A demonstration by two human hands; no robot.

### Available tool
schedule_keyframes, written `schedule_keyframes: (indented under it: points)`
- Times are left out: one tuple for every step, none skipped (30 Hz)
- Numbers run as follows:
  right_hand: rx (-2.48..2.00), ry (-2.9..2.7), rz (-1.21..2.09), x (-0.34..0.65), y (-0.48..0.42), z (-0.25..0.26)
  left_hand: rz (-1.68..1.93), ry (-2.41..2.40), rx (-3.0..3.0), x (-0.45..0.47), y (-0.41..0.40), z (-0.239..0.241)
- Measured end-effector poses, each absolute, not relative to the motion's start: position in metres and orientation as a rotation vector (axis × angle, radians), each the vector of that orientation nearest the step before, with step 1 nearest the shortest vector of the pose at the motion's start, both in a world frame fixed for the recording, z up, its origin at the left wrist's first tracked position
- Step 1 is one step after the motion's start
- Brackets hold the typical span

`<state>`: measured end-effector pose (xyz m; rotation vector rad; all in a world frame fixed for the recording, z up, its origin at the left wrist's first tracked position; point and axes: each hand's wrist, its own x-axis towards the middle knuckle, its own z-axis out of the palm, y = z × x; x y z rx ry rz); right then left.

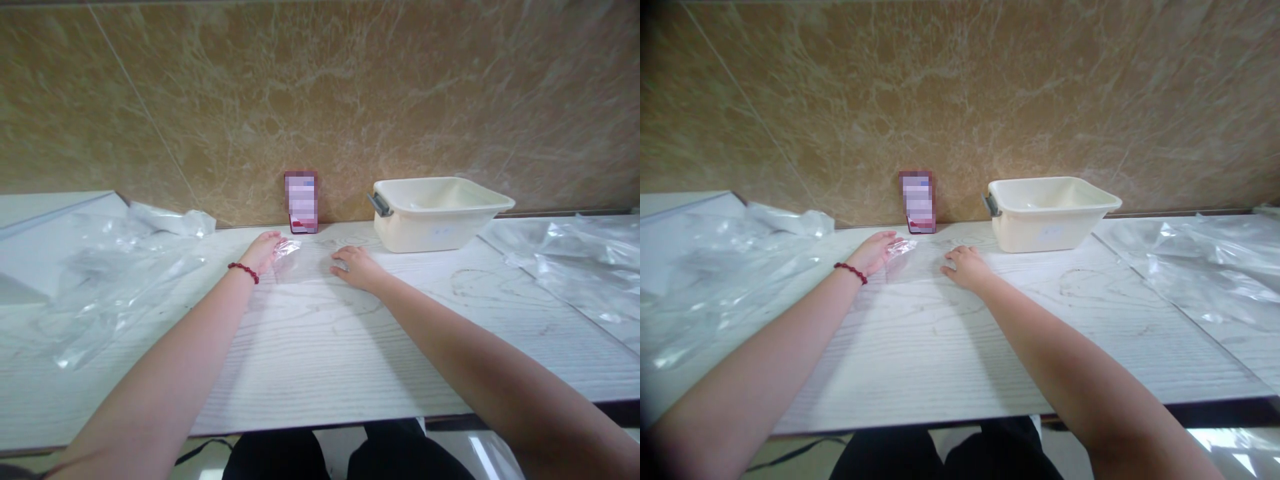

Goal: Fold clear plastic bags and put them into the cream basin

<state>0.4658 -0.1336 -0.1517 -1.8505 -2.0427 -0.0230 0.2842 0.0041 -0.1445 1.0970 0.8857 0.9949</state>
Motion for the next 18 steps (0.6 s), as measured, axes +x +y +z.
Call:
schedule_keyframes:
  points:
    - [-1.849, -2.045, -0.025, 0.4660, -0.1334, -0.1520, 0.985, 0.886, 1.117, 0.2850, 0.0042, -0.1451]
    - [-1.848, -2.047, -0.026, 0.4660, -0.1332, -0.1523, 0.984, 0.883, 1.133, 0.2860, 0.0042, -0.1456]
    - [-1.850, -2.049, -0.027, 0.4659, -0.1331, -0.1524, 0.994, 0.874, 1.138, 0.2872, 0.0042, -0.1460]
    - [-1.852, -2.048, -0.029, 0.4658, -0.1331, -0.1523, 1.009, 0.862, 1.132, 0.2884, 0.0042, -0.1463]
    - [-1.853, -2.048, -0.029, 0.4656, -0.1332, -0.1520, 1.025, 0.851, 1.116, 0.2895, 0.0042, -0.1463]
    - [-1.853, -2.049, -0.029, 0.4653, -0.1334, -0.1516, 1.040, 0.841, 1.095, 0.2905, 0.0041, -0.1461]
    - [-1.855, -2.050, -0.027, 0.4649, -0.1337, -0.1510, 1.046, 0.833, 1.078, 0.2911, 0.0039, -0.1457]
    - [-1.860, -2.048, -0.024, 0.4646, -0.1340, -0.1504, 1.036, 0.829, 1.078, 0.2913, 0.0037, -0.1453]
    - [-1.864, -2.048, -0.020, 0.4644, -0.1342, -0.1499, 1.013, 0.830, 1.096, 0.2910, 0.0034, -0.1448]
    - [-1.868, -2.047, -0.017, 0.4642, -0.1345, -0.1495, 0.987, 0.833, 1.122, 0.2904, 0.0030, -0.1445]
    - [-1.869, -2.049, -0.014, 0.4642, -0.1346, -0.1492, 0.961, 0.835, 1.149, 0.2894, 0.0027, -0.1444]
    - [-1.868, -2.051, -0.014, 0.4643, -0.1347, -0.1491, 0.940, 0.833, 1.178, 0.2882, 0.0024, -0.1448]
    - [-1.864, -2.054, -0.016, 0.4645, -0.1346, -0.1493, 0.932, 0.831, 1.210, 0.2871, 0.0023, -0.1456]
    - [-1.858, -2.057, -0.019, 0.4648, -0.1345, -0.1496, 0.940, 0.828, 1.242, 0.2861, 0.0024, -0.1468]
    - [-1.853, -2.058, -0.024, 0.4651, -0.1343, -0.1501, 0.957, 0.824, 1.277, 0.2854, 0.0027, -0.1483]
    - [-1.851, -2.056, -0.029, 0.4655, -0.1340, -0.1507, 0.977, 0.822, 1.316, 0.2850, 0.0032, -0.1502]
    - [-1.849, -2.056, -0.032, 0.4657, -0.1339, -0.1512, 0.996, 0.822, 1.353, 0.2849, 0.0040, -0.1522]
    - [-1.847, -2.055, -0.034, 0.4659, -0.1337, -0.1517, 1.012, 0.826, 1.377, 0.2849, 0.0049, -0.1542]
